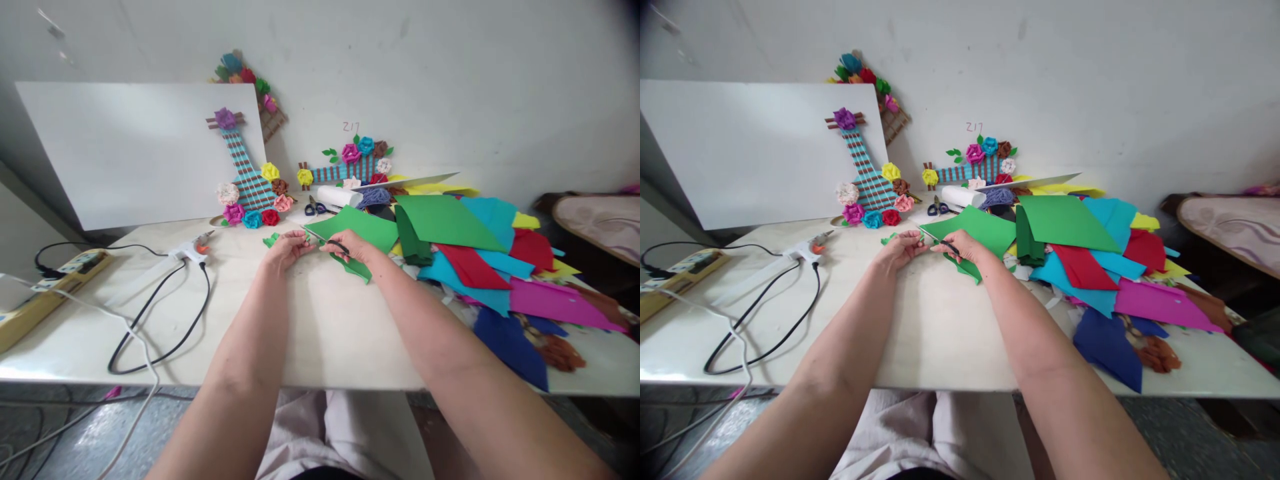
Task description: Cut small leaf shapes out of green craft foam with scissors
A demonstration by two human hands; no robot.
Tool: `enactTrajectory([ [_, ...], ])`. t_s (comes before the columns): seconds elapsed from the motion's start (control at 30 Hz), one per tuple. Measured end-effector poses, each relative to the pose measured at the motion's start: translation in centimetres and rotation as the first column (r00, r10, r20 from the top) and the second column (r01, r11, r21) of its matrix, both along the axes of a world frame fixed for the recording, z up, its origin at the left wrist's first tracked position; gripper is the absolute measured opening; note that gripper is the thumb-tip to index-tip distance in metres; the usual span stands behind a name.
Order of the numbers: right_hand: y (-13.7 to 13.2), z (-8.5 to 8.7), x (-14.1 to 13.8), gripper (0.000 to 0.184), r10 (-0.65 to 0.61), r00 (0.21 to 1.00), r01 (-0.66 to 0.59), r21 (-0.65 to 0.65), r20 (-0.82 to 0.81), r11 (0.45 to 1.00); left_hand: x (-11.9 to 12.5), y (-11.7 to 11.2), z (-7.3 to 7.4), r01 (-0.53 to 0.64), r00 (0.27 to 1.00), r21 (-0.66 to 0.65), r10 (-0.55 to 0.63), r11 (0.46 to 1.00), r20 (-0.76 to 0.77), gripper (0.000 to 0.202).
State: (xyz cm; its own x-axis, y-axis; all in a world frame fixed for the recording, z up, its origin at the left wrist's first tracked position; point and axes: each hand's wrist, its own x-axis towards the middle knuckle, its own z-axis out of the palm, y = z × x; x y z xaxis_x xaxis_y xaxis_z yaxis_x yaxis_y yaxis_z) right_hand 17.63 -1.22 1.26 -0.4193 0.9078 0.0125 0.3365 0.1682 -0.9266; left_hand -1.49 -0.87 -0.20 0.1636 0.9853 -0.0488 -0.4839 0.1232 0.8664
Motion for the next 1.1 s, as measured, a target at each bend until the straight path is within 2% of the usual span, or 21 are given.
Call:
enactTrajectory([
  [0.3,0.0,-0.1,-0.3,0.036,-0.008,1.0,0.008,-0.017,0.008,1.0,0.7,0.6,-0.3,-0.083,0.996,0.009,0.083,0.996,-0.014,0.008],
  [0.47,0.3,-0.4,-0.1,0.034,0.01,1.0,-0.009,-0.03,0.013,1.0,0.9,0.6,-0.4,-0.094,0.995,0.036,0.095,0.995,-0.029,0.012],
  [0.77,0.2,-0.2,1.3,0.034,0.115,0.993,-0.118,-0.078,-0.039,0.99,0.3,1.0,-1.1,-0.022,0.997,0.092,0.028,0.996,-0.07,0.011],
  [1.1,0.5,0.1,1.0,0.028,0.121,0.993,-0.121,-0.052,0.007,0.991,0.4,0.1,-0.3,0.044,0.995,0.099,-0.034,0.994,-0.097,0.013],
])
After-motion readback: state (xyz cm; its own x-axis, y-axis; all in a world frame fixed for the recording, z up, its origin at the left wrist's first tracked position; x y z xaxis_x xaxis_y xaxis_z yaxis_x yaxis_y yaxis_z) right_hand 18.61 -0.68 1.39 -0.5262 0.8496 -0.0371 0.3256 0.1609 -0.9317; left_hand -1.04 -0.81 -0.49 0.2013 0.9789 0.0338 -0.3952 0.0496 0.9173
